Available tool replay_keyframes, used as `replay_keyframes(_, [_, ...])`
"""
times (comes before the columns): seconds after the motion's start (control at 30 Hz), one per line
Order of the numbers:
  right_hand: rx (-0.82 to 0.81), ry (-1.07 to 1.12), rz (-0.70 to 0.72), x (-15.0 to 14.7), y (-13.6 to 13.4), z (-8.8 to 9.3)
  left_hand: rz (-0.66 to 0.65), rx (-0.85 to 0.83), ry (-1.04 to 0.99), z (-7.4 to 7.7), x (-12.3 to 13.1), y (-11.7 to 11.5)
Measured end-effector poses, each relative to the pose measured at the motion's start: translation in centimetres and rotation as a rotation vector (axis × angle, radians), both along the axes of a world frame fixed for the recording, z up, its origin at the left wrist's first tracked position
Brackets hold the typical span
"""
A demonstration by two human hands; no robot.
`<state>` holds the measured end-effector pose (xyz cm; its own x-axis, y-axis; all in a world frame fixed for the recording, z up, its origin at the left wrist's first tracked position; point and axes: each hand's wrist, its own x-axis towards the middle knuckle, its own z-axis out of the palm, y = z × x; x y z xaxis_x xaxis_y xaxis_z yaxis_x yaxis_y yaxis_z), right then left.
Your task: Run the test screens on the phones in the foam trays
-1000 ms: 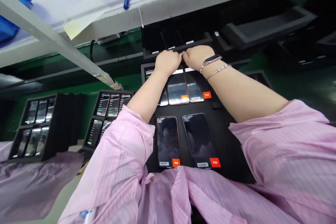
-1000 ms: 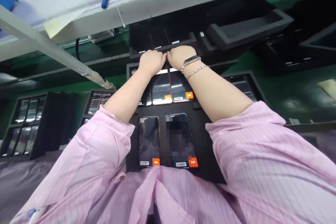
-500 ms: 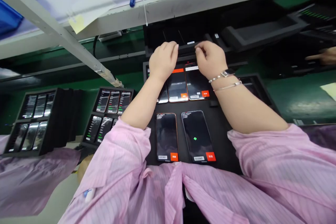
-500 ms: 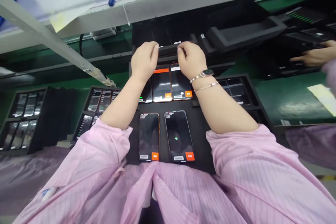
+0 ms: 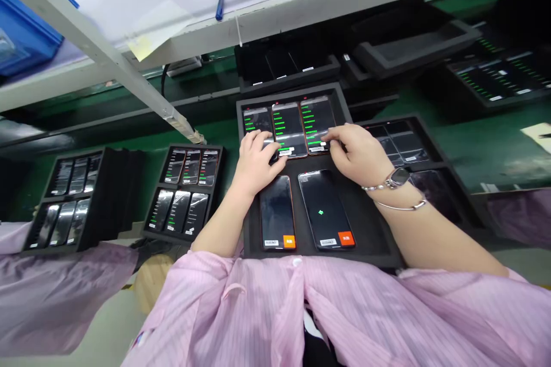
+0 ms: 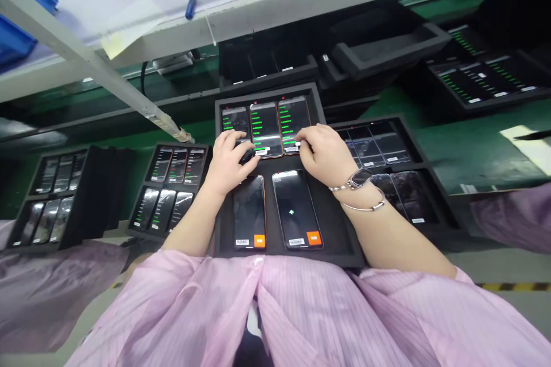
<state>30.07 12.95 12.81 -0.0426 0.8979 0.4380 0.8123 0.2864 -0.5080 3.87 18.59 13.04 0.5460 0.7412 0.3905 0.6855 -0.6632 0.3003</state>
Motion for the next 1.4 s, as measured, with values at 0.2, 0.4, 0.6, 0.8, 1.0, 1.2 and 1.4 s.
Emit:
replay_keyframes(0.2, [0.015, -0.031, 0.009, -0.2, -0.4, 0.0, -0.037, -0.025, 0.024, -0.1, -0.1, -0.2])
replay_keyframes(0.4, [-0.042, -0.083, -0.031, 0.6, 1.4, -2.0, -0.004, -0.105, 0.088, -0.1, 0.5, 1.1])
replay_keyframes(0.6, [-0.151, -0.109, -0.040, 2.1, 7.6, -2.7, 0.055, -0.143, 0.077, -0.6, 2.5, 7.6])
replay_keyframes(0.8, [0.034, -0.112, -0.029, 1.1, 6.8, -1.3, 0.024, -0.074, 0.077, 0.2, 2.0, 7.3])
replay_keyframes(1.0, [0.013, -0.127, -0.004, 1.1, 5.1, -0.8, -0.032, -0.069, 0.118, 0.4, 1.3, 5.4])
replay_keyframes(1.2, [0.030, -0.110, -0.021, 1.1, 5.9, -1.2, -0.039, -0.090, 0.124, -0.5, 1.9, 6.3])
replay_keyframes(1.4, [-0.055, 0.209, -0.139, 2.7, 4.9, -1.9, 0.079, -0.080, -0.274, 0.2, -0.3, 4.5])
